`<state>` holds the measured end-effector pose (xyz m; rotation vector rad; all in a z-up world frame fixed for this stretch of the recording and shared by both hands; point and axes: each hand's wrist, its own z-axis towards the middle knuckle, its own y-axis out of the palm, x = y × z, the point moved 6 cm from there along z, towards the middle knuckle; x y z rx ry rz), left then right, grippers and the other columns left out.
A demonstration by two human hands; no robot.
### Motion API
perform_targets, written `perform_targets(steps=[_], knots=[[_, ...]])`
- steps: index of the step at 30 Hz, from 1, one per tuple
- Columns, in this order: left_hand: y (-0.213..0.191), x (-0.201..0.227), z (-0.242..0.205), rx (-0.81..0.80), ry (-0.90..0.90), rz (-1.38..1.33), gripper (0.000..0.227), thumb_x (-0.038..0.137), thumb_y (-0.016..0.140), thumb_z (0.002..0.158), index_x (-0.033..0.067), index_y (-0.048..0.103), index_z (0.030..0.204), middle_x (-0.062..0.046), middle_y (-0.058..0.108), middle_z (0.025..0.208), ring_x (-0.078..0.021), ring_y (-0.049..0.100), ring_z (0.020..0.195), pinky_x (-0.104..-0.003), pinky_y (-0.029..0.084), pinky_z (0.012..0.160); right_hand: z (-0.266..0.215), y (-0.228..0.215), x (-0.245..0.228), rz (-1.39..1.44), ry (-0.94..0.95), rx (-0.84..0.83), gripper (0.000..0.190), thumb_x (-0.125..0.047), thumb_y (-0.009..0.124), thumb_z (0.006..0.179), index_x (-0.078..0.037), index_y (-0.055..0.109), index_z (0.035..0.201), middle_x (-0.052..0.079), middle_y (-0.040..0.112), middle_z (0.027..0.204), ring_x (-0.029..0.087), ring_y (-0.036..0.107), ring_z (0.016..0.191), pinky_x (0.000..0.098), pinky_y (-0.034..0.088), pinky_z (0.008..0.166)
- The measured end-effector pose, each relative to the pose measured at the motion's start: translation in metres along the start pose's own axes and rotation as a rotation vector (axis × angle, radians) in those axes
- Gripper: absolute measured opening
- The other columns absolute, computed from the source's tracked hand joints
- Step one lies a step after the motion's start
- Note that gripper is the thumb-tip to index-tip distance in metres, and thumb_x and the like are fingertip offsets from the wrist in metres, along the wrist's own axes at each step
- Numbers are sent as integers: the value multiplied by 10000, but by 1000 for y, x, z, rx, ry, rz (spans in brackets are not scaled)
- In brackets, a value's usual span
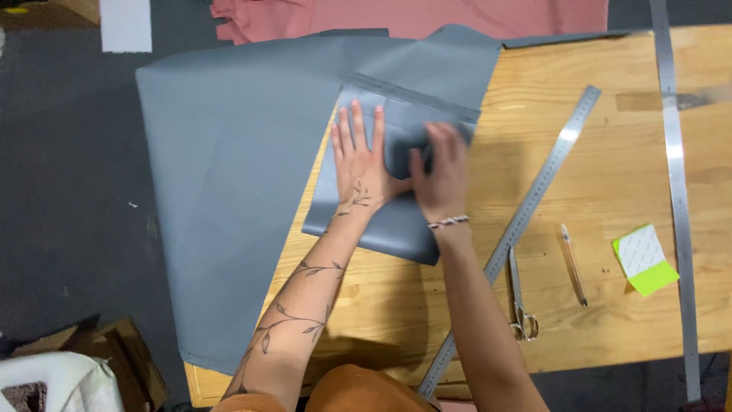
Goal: The person measures and marks a large piece of gray fabric on a wooden table using a metal ruler and a pencil. They then use scissors to cut the fabric along the marked line. After cutting, the person folds the fabric and uses a roll of clear tape to secure the folded edge. They continue to measure and mark the folded fabric with the ruler and pencil.
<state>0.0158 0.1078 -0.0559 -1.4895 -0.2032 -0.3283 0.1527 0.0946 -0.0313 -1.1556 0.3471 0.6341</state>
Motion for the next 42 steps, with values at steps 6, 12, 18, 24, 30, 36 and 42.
perform_targets(steps=[6, 12, 18, 24, 30, 36, 42], knots=[[1, -1, -1, 34, 51, 14, 1136, 424, 714, 617, 117, 257, 1610, -270, 136, 1647, -491, 119, 1518, -597, 92, 1245, -31, 32, 7, -264, 92, -197, 609, -453, 518, 1032, -104, 442, 1525, 184, 384, 1577, 368, 372, 1462, 513, 230, 1213], [-4, 4, -2, 45, 88, 19, 1172, 375, 707, 571, 77, 251, 1610, -297, 129, 1638, -517, 131, 1507, -616, 89, 1236, -36, 29, 9, -298, 123, -183, 664, -584, 480, 1018, -182, 435, 1545, 134, 310, 1632, 351, 281, 1507, 535, 201, 1230], [-14, 12, -4, 59, 96, 47, 1103, 318, 755, 631, 51, 295, 1597, -306, 155, 1624, -530, 140, 1493, -612, 97, 1229, -34, 26, 7, -258, 175, -173, 638, -536, 503, 992, -209, 432, 1534, 91, 297, 1644, 305, 236, 1534, 493, 132, 1262], [-4, 10, -3, 27, 119, 71, 1075, 357, 776, 686, 156, 292, 1624, -287, 116, 1634, -533, 89, 1493, -640, 62, 1213, -37, 42, 15, -285, 120, -146, 613, -385, 509, 981, -194, 395, 1552, 74, 248, 1664, 268, 218, 1547, 434, 145, 1286], [-1, 9, -3, 7, 131, 77, 1040, 349, 772, 729, 169, 289, 1632, -281, 108, 1640, -519, 67, 1497, -618, 29, 1211, -36, 46, 13, -257, 125, -164, 652, -311, 500, 955, -174, 355, 1575, 82, 246, 1668, 261, 202, 1553, 407, 122, 1296], [-3, 9, -3, -36, 117, 94, 1053, 350, 783, 746, 227, 250, 1645, -265, 73, 1651, -513, 36, 1504, -620, 21, 1218, -35, 42, 10, -251, 143, -190, 675, -354, 479, 951, -183, 330, 1586, 78, 216, 1678, 268, 165, 1562, 419, 89, 1300], [-6, 11, -4, -53, 110, 85, 1024, 332, 784, 767, 253, 261, 1644, -253, 65, 1655, -502, 30, 1508, -615, 19, 1220, -35, 39, 10, -255, 144, -186, 668, -354, 472, 960, -182, 329, 1590, 87, 212, 1679, 287, 157, 1561, 433, 85, 1298]])
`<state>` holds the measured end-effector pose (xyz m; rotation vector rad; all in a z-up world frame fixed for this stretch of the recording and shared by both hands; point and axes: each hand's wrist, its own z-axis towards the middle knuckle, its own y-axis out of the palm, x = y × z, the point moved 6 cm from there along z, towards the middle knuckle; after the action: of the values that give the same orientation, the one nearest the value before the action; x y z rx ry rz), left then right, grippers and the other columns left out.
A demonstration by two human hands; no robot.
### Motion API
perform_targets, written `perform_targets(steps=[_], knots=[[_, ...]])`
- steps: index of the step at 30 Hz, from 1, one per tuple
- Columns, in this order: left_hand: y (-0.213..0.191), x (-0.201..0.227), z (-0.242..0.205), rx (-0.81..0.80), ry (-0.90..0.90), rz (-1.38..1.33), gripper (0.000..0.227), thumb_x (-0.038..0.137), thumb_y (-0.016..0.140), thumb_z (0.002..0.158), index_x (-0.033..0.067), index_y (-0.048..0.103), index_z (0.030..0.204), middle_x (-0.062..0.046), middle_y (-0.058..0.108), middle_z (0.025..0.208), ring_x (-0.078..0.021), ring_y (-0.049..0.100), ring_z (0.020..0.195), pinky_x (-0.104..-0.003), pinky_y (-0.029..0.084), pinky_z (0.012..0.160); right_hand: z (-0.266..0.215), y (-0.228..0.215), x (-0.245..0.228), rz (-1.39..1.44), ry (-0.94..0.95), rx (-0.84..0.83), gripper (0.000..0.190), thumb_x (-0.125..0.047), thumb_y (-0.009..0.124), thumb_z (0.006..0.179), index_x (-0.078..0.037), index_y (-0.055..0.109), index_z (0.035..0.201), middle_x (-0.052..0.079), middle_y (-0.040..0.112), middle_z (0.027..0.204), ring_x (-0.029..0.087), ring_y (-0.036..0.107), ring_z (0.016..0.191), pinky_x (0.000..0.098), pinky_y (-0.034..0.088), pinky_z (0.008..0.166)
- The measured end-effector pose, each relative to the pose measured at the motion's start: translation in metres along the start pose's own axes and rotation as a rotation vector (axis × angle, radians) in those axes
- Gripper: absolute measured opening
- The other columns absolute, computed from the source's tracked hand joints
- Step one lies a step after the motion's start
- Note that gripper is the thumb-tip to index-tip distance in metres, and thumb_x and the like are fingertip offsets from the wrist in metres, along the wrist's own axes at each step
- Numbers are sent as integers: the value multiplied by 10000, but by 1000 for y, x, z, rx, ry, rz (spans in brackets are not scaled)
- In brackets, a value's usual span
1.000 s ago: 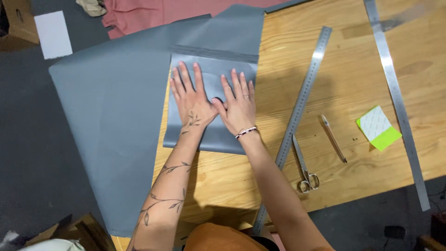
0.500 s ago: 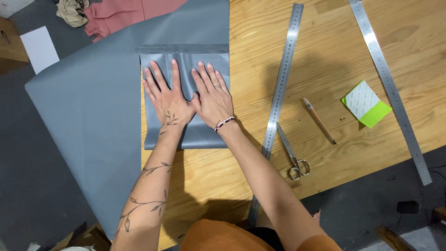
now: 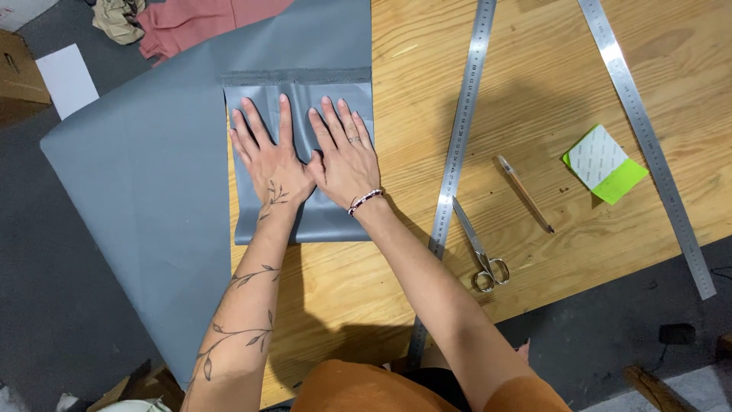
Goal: The person measures and marks a large piece of gray fabric on a wooden table using a metal ruler and a pencil. They then use scissors to cut the fabric along the marked line. After cutting, the person folds the fabric and uses a roll of clear tape to secure the folded edge. They continue to measure and mark the folded fabric with the ruler and pencil.
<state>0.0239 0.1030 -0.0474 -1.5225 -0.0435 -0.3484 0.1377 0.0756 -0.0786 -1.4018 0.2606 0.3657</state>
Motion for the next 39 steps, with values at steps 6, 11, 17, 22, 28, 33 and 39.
perform_targets(steps=[6, 11, 17, 22, 28, 33, 39], knots=[[1, -1, 0, 0, -1, 0, 1016, 350, 781, 773, 251, 266, 1644, -255, 56, 1655, -498, 23, 1510, -611, 27, 1222, 0, -2, 0, 3, 2, -4, 665, -356, 470, 967, -193, 325, 1595, 82, 205, 1683, 284, 156, 1563, 434, 91, 1298], [-4, 1, 0, -20, -13, -8, 1012, 329, 780, 769, 252, 270, 1641, -260, 55, 1653, -503, 25, 1509, -616, 24, 1221, -1, -2, -1, 11, 2, -7, 666, -350, 482, 960, -188, 336, 1589, 87, 222, 1677, 295, 168, 1559, 440, 92, 1295], [-6, 2, 1, -45, -29, -13, 1019, 321, 784, 769, 249, 261, 1640, -264, 43, 1652, -500, 15, 1512, -613, 15, 1225, -1, -2, -1, 10, -1, 17, 671, -349, 498, 945, -196, 350, 1582, 89, 241, 1670, 302, 179, 1555, 445, 107, 1293], [-7, 2, 0, -44, -26, -15, 1028, 321, 783, 761, 240, 256, 1641, -272, 43, 1651, -507, 25, 1513, -621, 18, 1224, -1, -4, -1, 13, -6, 37, 670, -344, 510, 938, -193, 367, 1575, 95, 251, 1665, 311, 187, 1551, 453, 118, 1289], [-5, 1, 0, -35, -34, -31, 1023, 322, 777, 758, 256, 262, 1639, -271, 43, 1651, -504, 22, 1514, -621, 18, 1223, 0, -6, -1, 20, -8, 40, 663, -332, 509, 933, -183, 387, 1567, 98, 262, 1661, 312, 194, 1549, 455, 123, 1282], [-6, 1, 0, -1, -23, -32, 1022, 319, 789, 747, 244, 282, 1632, -277, 69, 1646, -504, 38, 1511, -620, 27, 1220, 0, -6, 0, 11, -13, 18, 670, -339, 512, 934, -184, 377, 1572, 98, 258, 1664, 310, 190, 1550, 457, 115, 1284], [-5, -1, -1, 55, -2, -59, 982, 380, 742, 740, 286, 316, 1620, -277, 79, 1643, -517, 36, 1505, -626, 36, 1220, 2, -14, 2, 10, -38, 9, 623, -403, 511, 971, -206, 414, 1555, 78, 309, 1645, 295, 253, 1531, 438, 167, 1269]])
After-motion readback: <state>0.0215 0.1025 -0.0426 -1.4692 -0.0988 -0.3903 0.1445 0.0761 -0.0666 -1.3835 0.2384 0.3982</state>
